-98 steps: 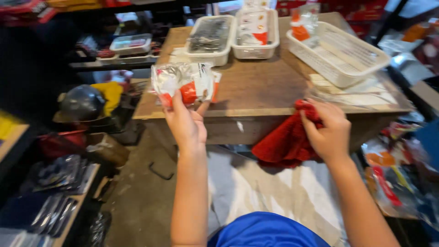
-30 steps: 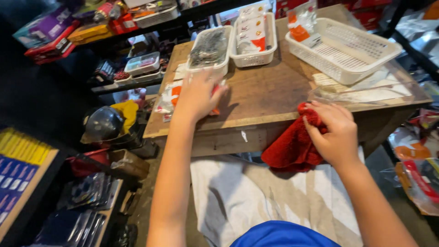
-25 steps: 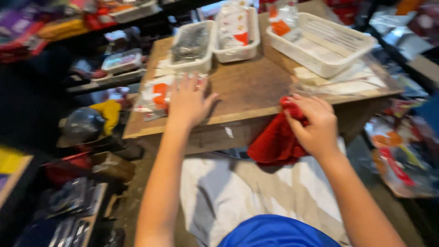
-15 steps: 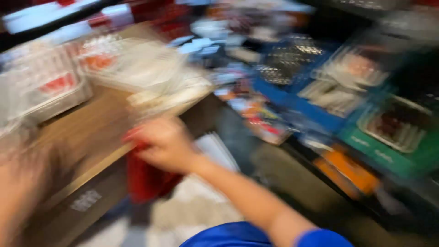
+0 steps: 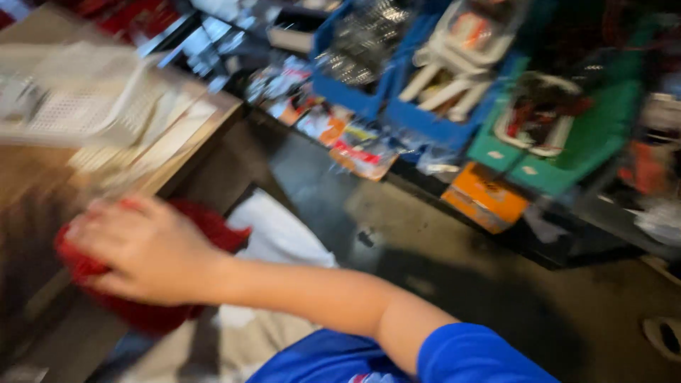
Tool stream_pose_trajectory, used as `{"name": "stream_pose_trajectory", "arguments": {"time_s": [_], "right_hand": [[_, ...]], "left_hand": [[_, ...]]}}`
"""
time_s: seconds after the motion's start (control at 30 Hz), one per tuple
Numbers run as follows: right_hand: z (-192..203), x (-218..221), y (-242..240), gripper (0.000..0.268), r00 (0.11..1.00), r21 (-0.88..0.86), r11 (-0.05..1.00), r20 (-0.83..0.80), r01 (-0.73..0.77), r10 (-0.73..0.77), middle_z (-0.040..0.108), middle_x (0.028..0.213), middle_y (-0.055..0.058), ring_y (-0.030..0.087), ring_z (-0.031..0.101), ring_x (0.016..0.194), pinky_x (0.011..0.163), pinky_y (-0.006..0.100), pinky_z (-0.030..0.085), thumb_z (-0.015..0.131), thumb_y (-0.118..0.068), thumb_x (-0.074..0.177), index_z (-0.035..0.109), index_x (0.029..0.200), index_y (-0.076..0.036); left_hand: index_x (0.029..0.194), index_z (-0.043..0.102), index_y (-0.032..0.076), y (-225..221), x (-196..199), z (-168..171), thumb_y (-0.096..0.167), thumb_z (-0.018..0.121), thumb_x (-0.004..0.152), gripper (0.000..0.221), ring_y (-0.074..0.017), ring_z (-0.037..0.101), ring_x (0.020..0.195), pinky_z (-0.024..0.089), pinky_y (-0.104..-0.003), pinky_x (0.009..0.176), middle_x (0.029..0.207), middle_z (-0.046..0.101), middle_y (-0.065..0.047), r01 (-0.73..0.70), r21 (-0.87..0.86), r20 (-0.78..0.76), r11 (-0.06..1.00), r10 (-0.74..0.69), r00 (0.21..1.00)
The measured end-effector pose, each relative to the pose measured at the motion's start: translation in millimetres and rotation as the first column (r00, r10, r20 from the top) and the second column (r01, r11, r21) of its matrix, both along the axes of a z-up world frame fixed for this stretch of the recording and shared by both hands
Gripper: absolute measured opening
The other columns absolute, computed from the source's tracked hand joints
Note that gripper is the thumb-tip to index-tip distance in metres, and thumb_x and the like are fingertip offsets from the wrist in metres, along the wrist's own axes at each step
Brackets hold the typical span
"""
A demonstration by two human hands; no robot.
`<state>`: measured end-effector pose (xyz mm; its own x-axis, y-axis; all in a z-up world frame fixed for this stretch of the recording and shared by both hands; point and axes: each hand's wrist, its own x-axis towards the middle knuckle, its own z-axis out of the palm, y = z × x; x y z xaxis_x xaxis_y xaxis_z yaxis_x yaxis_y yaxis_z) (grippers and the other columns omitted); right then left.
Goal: The person is wiping down storage bins and packaged parts using a red cleaning cloth.
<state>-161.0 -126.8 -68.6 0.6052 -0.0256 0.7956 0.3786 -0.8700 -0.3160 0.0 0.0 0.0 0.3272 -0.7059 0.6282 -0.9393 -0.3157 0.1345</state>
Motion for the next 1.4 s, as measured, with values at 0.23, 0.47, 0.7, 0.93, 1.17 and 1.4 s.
{"name": "stream_pose_trajectory", "arguments": {"time_s": [0.23,0.47,0.7,0.93,1.17,1.4], "right_hand": [[19.7,-3.0,-2.8,0.053,0.995,0.016,0.995,0.011,-0.096,0.096,0.065,0.139,0.01,0.031,0.055,0.142,0.124,0.051,0.038,0.072,-0.038,0.09,0.061,0.131,-0.006],[28.4,-2.6,-10.7,0.06,0.983,-0.032,0.984,-0.055,-0.175,0.173,0.055,0.153,0.008,0.03,0.046,0.148,0.126,0.05,0.03,0.068,-0.037,0.096,0.054,0.145,-0.005],[33.4,-2.2,-9.9,0.059,0.984,-0.041,0.986,-0.078,-0.163,0.16,0.055,0.152,0.009,0.031,0.045,0.147,0.124,0.052,0.029,0.068,-0.035,0.096,0.055,0.144,-0.004],[31.8,6.0,-8.8,0.065,0.98,-0.078,0.985,-0.139,-0.155,0.143,0.053,0.155,0.007,0.029,0.044,0.149,0.125,0.052,0.03,0.072,-0.036,0.093,0.052,0.148,-0.008],[31.4,9.0,2.6,0.064,0.976,-0.072,0.986,-0.169,-0.153,0.139,0.052,0.156,0.008,0.028,0.04,0.151,0.125,0.051,0.027,0.072,-0.035,0.095,0.051,0.149,-0.006],[23.5,11.1,28.9,0.06,0.969,-0.087,0.981,-0.193,-0.175,0.156,0.051,0.157,0.009,0.031,0.038,0.152,0.126,0.055,0.021,0.072,-0.029,0.095,0.054,0.148,-0.006]], "left_hand": [[0.137,0.065,-0.02,13.7,1.3,52.3,-0.01,0.055,0.125,0.018,-0.0428,0.063,0.102,0.051,-0.047,0.092,0.122,0.066,-0.034,-0.125,-0.124,0.171,0.984,0.145,0.974],[0.125,0.075,0.001,3.1,131.5,38.8,0.018,0.07,0.098,0.032,-0.0531,0.061,0.098,0.04,-0.075,0.075,0.114,0.066,-0.032,-0.545,0.04,0.059,0.837,0.543,0.838],[0.116,0.073,0.0,-11.8,185.7,29.3,0.016,0.067,0.092,0.029,-0.0158,0.055,0.06,0.05,-0.032,0.053,0.076,0.063,-0.005,-0.45,-0.153,-0.22,0.88,0.414,0.883],[0.101,0.074,0.01,-31.0,157.5,41.0,0.032,0.074,0.094,0.023,-0.0296,0.072,0.072,0.032,-0.077,0.081,0.086,0.076,-0.006,-0.647,-0.082,-0.218,0.758,0.62,0.754],[0.098,0.076,0.011,-5.6,126.8,24.8,0.044,0.068,0.095,0.034,-0.0344,0.071,0.069,0.039,-0.071,0.073,0.084,0.076,-0.011,-0.668,0.048,-0.24,0.743,0.657,0.714],[0.096,0.078,0.011,57.3,36.1,27.8,0.055,0.062,0.096,0.047,-0.0391,0.071,0.066,0.046,-0.065,0.064,0.081,0.075,-0.015,-0.753,0.146,-0.272,0.642,0.758,0.594]]}}
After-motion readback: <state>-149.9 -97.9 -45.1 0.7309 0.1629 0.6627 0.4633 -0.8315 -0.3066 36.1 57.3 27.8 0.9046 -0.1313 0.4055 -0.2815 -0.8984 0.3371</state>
